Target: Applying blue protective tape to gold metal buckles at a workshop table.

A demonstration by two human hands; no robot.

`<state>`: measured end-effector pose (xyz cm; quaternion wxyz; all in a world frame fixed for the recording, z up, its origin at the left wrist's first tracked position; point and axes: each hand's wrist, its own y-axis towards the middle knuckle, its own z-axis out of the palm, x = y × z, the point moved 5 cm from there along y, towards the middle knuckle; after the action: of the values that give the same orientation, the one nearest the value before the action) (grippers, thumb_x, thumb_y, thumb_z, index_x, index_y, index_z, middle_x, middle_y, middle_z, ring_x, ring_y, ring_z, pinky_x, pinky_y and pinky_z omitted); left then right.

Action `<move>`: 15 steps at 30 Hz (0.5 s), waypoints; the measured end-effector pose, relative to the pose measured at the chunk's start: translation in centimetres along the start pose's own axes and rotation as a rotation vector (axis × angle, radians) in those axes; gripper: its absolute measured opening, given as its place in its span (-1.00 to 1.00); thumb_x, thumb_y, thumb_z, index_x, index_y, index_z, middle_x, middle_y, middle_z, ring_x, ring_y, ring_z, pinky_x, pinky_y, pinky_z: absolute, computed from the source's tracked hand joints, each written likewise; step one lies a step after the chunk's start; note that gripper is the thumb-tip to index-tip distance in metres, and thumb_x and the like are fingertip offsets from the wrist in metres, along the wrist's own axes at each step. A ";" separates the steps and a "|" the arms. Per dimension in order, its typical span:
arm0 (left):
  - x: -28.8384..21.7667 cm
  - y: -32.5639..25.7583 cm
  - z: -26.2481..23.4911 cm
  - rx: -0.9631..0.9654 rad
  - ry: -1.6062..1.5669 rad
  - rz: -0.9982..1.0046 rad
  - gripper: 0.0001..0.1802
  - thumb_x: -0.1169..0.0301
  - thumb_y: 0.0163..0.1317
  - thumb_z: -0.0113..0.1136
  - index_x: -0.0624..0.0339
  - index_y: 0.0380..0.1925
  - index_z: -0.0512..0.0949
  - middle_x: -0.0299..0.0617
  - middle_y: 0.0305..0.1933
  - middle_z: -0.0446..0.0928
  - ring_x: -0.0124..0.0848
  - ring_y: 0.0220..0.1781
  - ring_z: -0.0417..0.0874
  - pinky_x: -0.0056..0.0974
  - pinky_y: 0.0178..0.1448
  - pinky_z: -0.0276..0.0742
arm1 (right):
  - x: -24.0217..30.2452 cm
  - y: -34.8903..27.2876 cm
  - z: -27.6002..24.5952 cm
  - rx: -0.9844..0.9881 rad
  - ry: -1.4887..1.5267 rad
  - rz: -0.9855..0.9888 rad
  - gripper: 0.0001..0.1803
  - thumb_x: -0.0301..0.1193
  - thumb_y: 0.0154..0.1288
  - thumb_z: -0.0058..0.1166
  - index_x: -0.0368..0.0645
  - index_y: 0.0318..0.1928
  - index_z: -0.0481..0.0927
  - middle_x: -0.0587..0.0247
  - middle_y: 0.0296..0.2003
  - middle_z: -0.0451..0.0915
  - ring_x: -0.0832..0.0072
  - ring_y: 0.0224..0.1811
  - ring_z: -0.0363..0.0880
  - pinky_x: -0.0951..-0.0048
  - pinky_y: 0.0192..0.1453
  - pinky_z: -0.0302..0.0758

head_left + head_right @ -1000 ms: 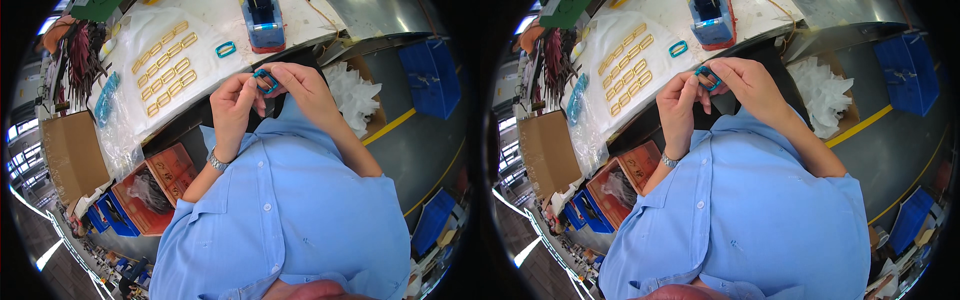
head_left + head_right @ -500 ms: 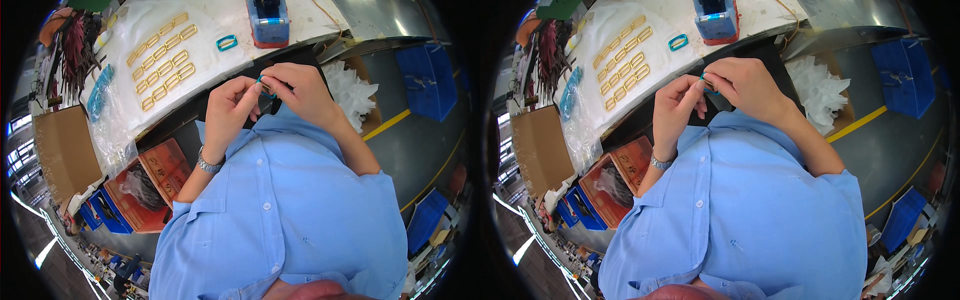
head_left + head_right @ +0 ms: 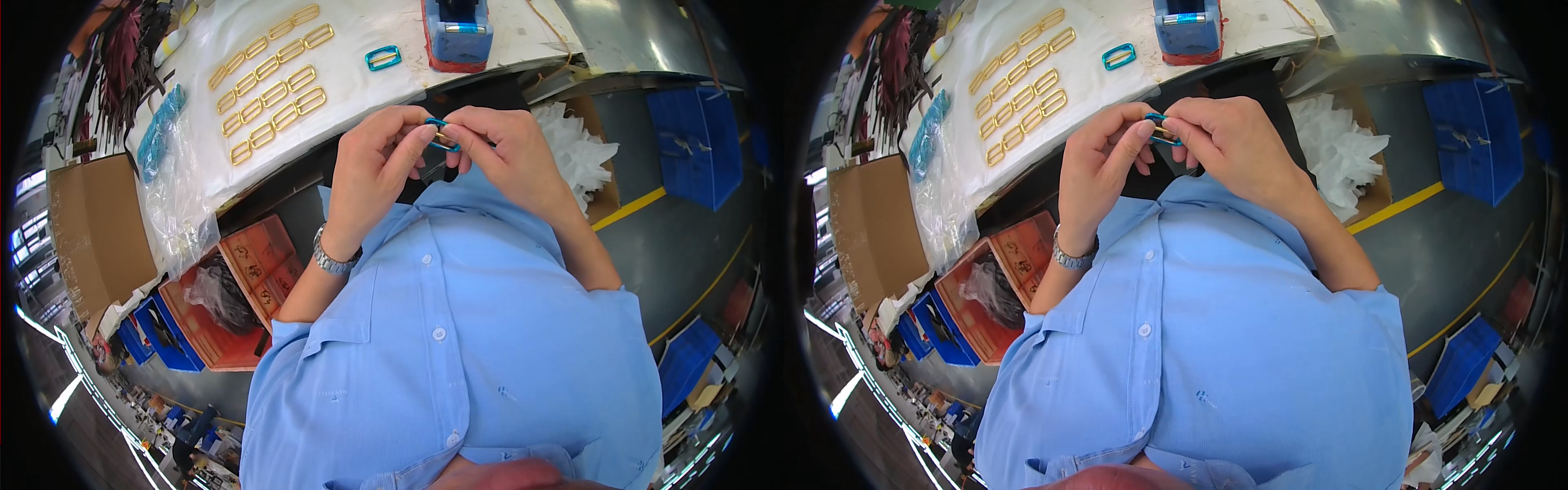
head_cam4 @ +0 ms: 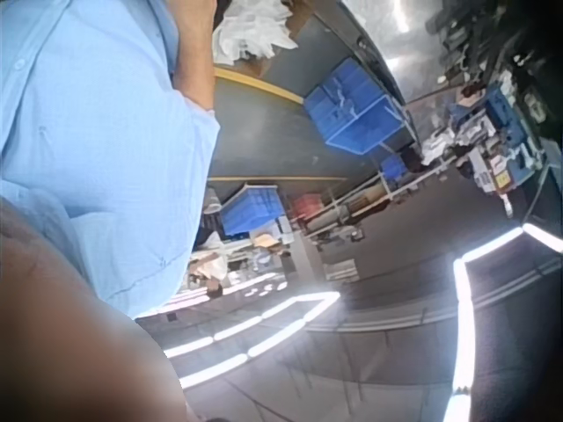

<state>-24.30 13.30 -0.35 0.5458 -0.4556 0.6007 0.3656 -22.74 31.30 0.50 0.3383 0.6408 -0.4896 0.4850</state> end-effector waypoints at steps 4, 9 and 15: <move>-0.9 0.4 -0.7 0.046 0.212 0.068 -0.80 0.39 0.58 0.28 0.32 -0.17 0.72 -0.32 -0.41 0.65 -0.62 -0.45 0.66 -0.46 -0.40 0.56 | 0.1 0.1 0.6 0.007 -0.027 0.007 -0.80 -0.45 0.66 0.09 -0.32 -0.06 0.72 0.23 -0.38 0.74 0.58 -0.39 0.71 0.53 -0.26 0.61; 0.1 0.4 -0.3 -0.043 -0.046 -0.039 -0.79 0.38 0.59 0.27 0.34 -0.18 0.72 -0.31 -0.40 0.68 -0.64 -0.45 0.64 -0.47 -0.41 0.55 | -2.1 0.5 1.0 -0.049 0.487 0.113 -0.77 -0.37 0.64 0.17 -0.30 -0.10 0.75 0.25 -0.37 0.77 0.62 -0.38 0.74 0.52 -0.26 0.63; -0.3 1.0 -0.6 -0.039 0.112 0.119 -0.80 0.42 0.46 0.39 0.29 -0.01 0.69 -0.21 -0.21 0.70 -0.51 -0.35 0.71 -0.37 -0.32 0.63 | -2.3 0.9 0.4 -0.090 0.474 0.125 -0.75 -0.37 0.65 0.17 -0.35 -0.09 0.74 0.24 -0.37 0.79 0.64 -0.38 0.73 0.58 -0.26 0.59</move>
<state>-25.48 13.07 0.02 0.4794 -0.4495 0.6491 0.3831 -23.57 31.40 -1.85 0.4413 0.4617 -0.4563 0.6195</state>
